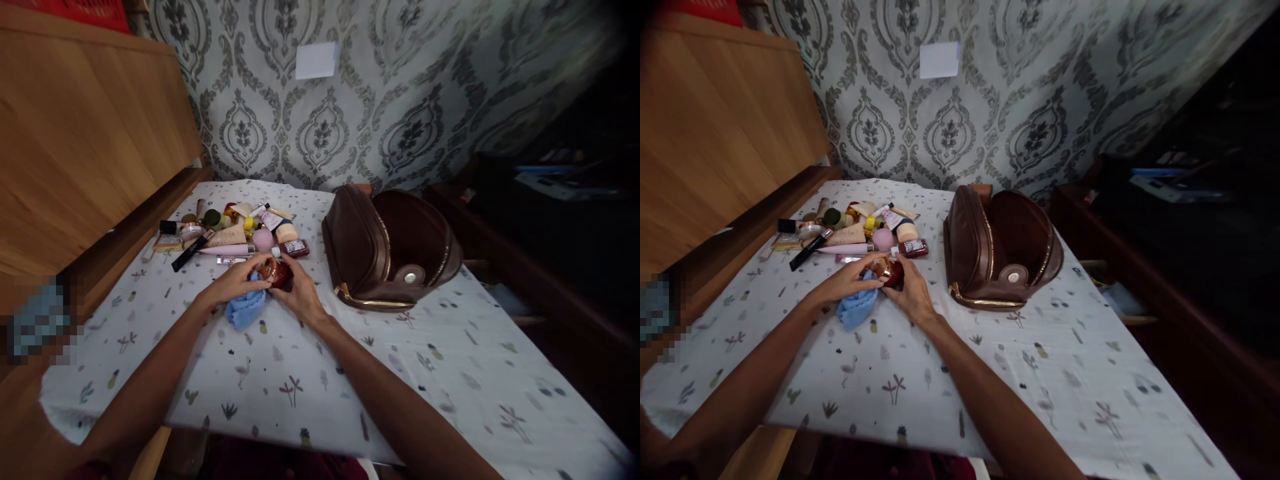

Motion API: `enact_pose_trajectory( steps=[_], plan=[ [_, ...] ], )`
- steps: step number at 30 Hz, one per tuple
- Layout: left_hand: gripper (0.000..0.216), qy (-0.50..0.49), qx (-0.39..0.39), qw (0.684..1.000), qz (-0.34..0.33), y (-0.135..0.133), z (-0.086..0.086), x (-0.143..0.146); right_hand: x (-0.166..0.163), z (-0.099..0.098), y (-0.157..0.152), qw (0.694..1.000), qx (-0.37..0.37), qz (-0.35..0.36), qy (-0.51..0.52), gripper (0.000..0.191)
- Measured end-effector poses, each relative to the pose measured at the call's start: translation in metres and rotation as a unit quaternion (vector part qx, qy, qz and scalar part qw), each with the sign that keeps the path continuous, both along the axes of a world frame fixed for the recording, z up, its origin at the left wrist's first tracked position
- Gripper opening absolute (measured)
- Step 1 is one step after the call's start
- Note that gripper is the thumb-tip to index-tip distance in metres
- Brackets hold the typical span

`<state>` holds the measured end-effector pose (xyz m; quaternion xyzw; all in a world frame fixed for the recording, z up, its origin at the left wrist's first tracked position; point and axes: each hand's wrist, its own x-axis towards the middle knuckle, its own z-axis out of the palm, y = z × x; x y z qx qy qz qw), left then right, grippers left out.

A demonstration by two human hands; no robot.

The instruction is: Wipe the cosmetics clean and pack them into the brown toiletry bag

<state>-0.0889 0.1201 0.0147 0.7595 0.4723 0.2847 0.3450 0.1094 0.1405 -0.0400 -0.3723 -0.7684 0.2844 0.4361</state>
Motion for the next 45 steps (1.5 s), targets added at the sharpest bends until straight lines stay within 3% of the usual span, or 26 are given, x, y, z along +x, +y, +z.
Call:
enact_pose_trajectory(
  steps=[5, 10, 13, 18, 24, 26, 28, 31, 35, 37, 41, 45],
  plan=[
    [0.071, 0.006, -0.028, 1.0, 0.013, -0.002, -0.001, -0.001, 0.0, -0.001, 0.0, 1.0, 0.0, 0.003, 0.002, 0.073],
    [0.047, 0.054, -0.002, 0.994, 0.09, -0.006, 0.001, 0.01, 0.0, 0.0, 0.0, 1.0, 0.009, -0.002, -0.003, 0.069],
    [0.044, 0.039, 0.011, 0.997, 0.07, -0.004, 0.002, 0.011, 0.0, 0.0, 0.0, 1.0, 0.005, -0.003, -0.006, 0.071],
    [0.055, -0.004, -0.005, 0.999, 0.046, 0.001, -0.002, 0.004, -0.001, -0.001, 0.001, 1.0, 0.018, -0.012, -0.021, 0.068],
    [0.091, 0.088, -0.053, 0.995, 0.016, -0.001, 0.0, -0.014, 0.0, -0.003, 0.003, 1.0, -0.02, -0.018, 0.009, 0.068],
    [0.074, 0.13, -0.061, 0.99, -0.006, -0.001, 0.004, -0.021, 0.0, -0.004, 0.004, 0.999, -0.033, -0.017, 0.018, 0.068],
    [0.039, 0.149, -0.062, 0.986, -0.034, -0.001, 0.008, -0.028, 0.0, -0.005, 0.005, 0.999, -0.034, -0.017, 0.02, 0.066],
    [0.018, 0.139, -0.039, 0.989, -0.022, 0.002, 0.013, -0.031, 0.0, -0.005, 0.005, 1.0, -0.016, -0.017, 0.009, 0.064],
    [0.028, 0.053, 0.108, 0.985, 0.125, 0.003, 0.011, -0.013, -0.001, -0.001, 0.002, 0.999, 0.035, -0.008, -0.032, 0.063],
    [0.03, 0.01, 0.177, 0.972, 0.156, 0.0, 0.005, 0.005, -0.002, 0.001, 0.0, 0.997, 0.064, -0.001, -0.051, 0.062],
    [0.037, 0.052, 0.161, 0.981, 0.099, -0.008, -0.008, 0.034, -0.002, 0.001, -0.001, 0.996, 0.076, -0.002, -0.055, 0.055],
    [0.044, 0.103, 0.147, 0.981, 0.068, -0.011, -0.007, 0.034, 0.0, 0.002, -0.001, 0.999, 0.04, -0.006, -0.035, 0.049]
  ],
)
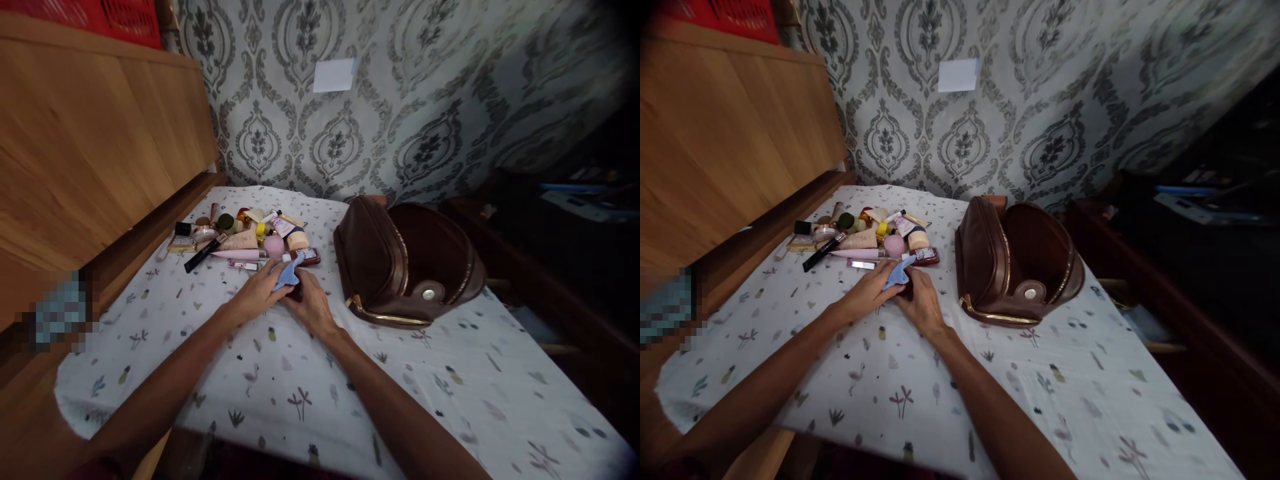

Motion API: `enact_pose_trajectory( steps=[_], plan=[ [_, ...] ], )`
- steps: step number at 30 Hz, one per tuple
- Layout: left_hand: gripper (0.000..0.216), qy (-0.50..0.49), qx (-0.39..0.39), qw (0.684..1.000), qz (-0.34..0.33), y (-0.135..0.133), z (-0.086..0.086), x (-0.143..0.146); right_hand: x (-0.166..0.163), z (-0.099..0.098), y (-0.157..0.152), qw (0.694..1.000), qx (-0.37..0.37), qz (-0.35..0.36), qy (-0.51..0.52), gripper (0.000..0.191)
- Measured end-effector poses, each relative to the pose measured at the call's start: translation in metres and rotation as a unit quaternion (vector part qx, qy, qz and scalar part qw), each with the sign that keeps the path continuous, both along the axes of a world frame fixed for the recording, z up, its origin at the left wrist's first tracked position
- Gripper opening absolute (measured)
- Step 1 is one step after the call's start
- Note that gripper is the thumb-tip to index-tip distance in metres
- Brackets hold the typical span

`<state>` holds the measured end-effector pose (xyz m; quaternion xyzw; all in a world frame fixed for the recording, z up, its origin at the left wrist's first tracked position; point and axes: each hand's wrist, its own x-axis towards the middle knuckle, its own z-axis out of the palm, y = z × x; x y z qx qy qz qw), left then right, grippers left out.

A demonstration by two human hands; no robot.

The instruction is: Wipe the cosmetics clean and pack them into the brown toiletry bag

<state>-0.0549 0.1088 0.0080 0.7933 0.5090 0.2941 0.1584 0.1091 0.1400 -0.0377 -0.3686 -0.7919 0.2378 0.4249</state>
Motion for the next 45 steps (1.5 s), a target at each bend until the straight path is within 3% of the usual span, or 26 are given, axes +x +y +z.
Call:
enact_pose_trajectory(
  steps=[4, 10, 19, 26, 32, 41, 45],
  plan=[
    [0.049, 0.06, 0.004, 0.998, -0.014, 0.003, 0.003, -0.01, 0.002, 0.004, 0.0, 0.998, -0.052, 0.016, 0.028, 0.05],
    [0.052, 0.114, 0.038, 0.992, 0.041, 0.006, -0.007, -0.01, 0.003, 0.003, 0.002, 0.997, -0.06, 0.033, 0.03, 0.056],
    [0.038, -0.076, 0.037, 0.99, 0.116, 0.006, -0.007, -0.014, -0.001, 0.003, -0.002, 0.996, -0.018, 0.086, 0.012, 0.062],
    [0.046, -0.197, -0.013, 0.968, 0.154, 0.012, -0.016, -0.015, -0.003, 0.006, -0.001, 0.971, -0.174, 0.07, 0.146, 0.058],
    [0.055, -0.253, -0.062, 0.962, 0.077, 0.009, -0.018, 0.001, -0.005, 0.006, 0.002, 0.927, -0.241, 0.089, 0.271, 0.054],
    [0.04, -0.263, -0.036, 0.954, 0.138, 0.009, -0.022, -0.001, -0.007, 0.008, -0.01, 0.983, -0.17, 0.045, 0.049, 0.061],
    [0.031, -0.25, -0.025, 0.959, 0.131, 0.01, -0.017, -0.005, -0.007, 0.004, -0.012, 0.995, -0.09, 0.031, 0.017, 0.066]
  ],
)
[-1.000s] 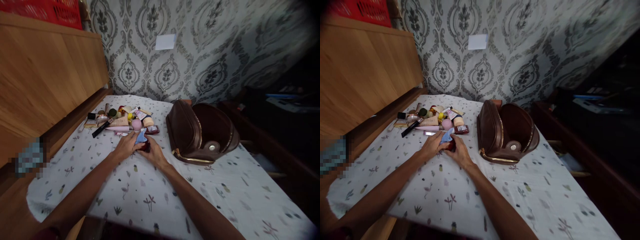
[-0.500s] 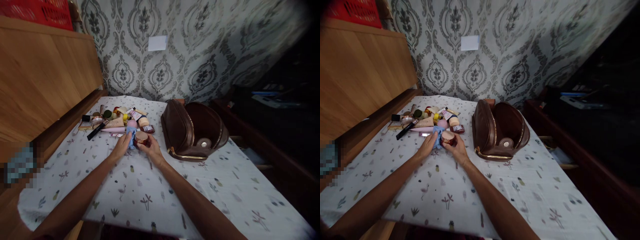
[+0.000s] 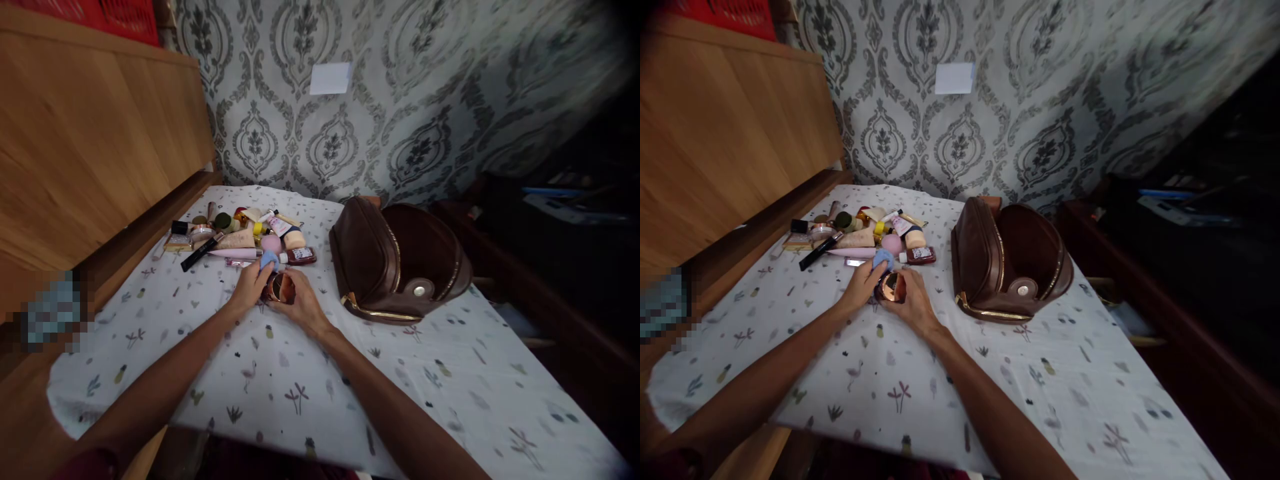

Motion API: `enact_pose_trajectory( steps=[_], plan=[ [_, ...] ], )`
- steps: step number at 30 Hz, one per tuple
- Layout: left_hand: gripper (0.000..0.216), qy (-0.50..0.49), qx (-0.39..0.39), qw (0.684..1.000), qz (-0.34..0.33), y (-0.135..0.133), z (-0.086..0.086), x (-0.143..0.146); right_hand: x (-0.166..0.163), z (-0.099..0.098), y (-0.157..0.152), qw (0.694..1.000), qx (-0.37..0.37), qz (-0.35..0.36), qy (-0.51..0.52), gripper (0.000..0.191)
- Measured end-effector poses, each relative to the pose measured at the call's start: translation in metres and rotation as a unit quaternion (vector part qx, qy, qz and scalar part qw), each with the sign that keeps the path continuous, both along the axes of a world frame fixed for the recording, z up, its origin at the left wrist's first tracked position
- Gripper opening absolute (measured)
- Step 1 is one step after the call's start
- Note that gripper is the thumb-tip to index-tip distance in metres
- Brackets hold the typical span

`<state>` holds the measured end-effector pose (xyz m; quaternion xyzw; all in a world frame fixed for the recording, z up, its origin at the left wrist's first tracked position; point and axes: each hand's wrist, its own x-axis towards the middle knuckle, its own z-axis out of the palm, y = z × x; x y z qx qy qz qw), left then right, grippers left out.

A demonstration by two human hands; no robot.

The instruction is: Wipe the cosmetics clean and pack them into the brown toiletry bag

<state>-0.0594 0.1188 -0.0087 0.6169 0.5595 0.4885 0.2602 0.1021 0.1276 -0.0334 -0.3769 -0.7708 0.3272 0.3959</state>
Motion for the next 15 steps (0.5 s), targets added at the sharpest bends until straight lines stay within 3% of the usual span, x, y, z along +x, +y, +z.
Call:
enact_pose_trajectory(
  steps=[6, 15],
  plan=[
    [0.022, 0.007, 0.008, 1.0, -0.014, 0.002, 0.004, -0.003, 0.006, 0.012, -0.013, 0.999, 0.03, 0.018, -0.027, 0.064],
    [0.041, 0.006, -0.001, 0.995, -0.099, -0.003, 0.007, 0.003, 0.033, 0.001, -0.018, 0.996, -0.058, 0.031, 0.062, 0.058]
  ],
)
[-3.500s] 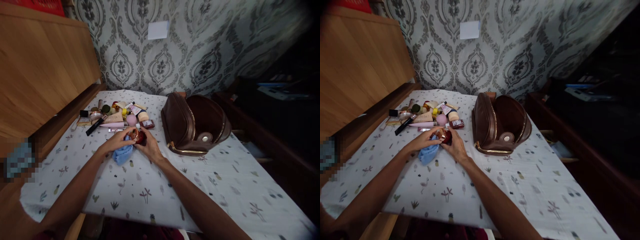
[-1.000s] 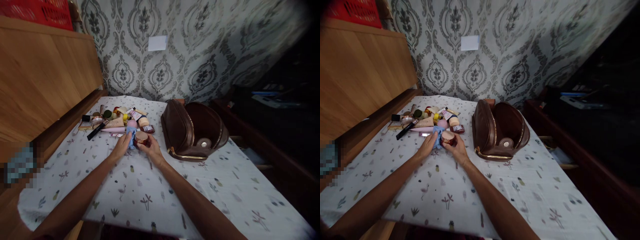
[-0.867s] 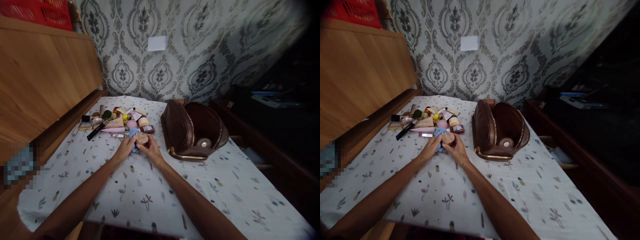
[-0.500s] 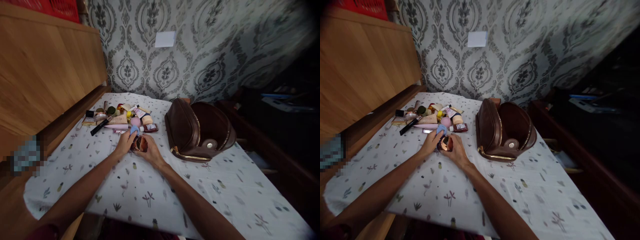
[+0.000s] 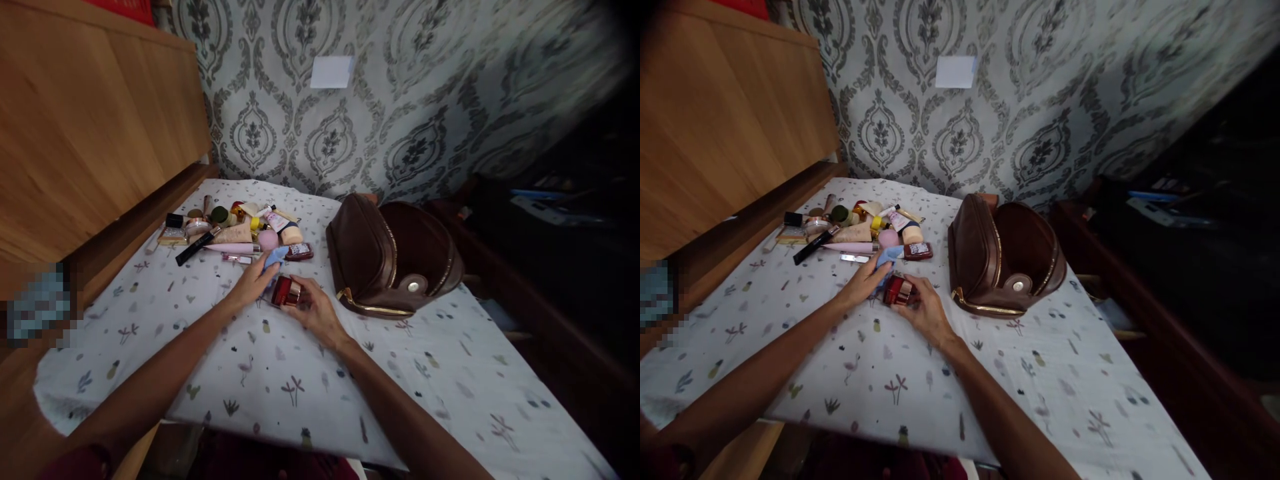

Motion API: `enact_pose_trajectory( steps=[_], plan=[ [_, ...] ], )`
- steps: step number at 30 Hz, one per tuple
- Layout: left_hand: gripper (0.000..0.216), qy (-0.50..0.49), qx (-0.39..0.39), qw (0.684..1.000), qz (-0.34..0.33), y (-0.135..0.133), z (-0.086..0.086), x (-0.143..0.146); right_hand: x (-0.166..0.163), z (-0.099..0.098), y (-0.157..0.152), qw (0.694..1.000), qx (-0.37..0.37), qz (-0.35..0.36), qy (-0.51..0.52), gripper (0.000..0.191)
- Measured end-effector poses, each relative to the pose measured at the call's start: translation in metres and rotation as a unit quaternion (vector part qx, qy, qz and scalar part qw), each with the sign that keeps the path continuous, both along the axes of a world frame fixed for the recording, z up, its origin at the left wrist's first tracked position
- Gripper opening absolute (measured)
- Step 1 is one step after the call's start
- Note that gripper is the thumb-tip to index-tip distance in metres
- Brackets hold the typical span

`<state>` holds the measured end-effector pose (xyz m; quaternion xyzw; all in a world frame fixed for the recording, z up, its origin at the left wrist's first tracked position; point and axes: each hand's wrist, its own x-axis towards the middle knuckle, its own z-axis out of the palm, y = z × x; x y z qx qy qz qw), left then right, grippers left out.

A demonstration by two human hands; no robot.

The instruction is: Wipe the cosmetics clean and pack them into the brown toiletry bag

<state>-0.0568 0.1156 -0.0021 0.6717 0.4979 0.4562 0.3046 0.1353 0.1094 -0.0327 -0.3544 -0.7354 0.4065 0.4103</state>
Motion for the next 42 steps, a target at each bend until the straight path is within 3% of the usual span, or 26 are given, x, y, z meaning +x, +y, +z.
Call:
enact_pose_trajectory(
  steps=[6, 10, 14, 21, 30, 36, 42],
  plan=[
    [0.055, 0.151, 0.034, 0.978, -0.14, -0.008, 0.008, -0.004, 0.003, 0.0, -0.002, 0.998, -0.055, 0.0, 0.02, 0.065],
    [0.076, 0.221, 0.003, 0.964, -0.148, -0.009, 0.013, -0.011, 0.003, 0.002, -0.002, 0.997, -0.069, 0.002, 0.038, 0.059],
    [0.086, 0.23, 0.0, 0.96, -0.162, -0.006, 0.01, -0.015, 0.003, 0.001, 0.002, 0.997, -0.055, -0.001, 0.054, 0.045],
    [0.07, 0.179, 0.02, 0.971, -0.155, 0.001, 0.003, -0.017, 0.008, 0.0, 0.007, 0.993, -0.086, 0.032, 0.077, 0.061],
    [0.056, 0.155, 0.068, 0.983, -0.074, 0.005, -0.004, -0.018, 0.001, -0.004, 0.016, 0.994, -0.068, -0.003, 0.083, 0.057],
    [0.038, 0.265, 0.191, 0.945, 0.021, 0.002, -0.01, -0.013, -0.001, -0.002, 0.017, 0.995, -0.068, -0.035, 0.066, 0.054],
    [0.04, 0.301, 0.22, 0.926, 0.053, 0.0, -0.011, -0.013, 0.0, -0.004, 0.017, 0.996, -0.066, -0.045, 0.044, 0.056]
  ],
)
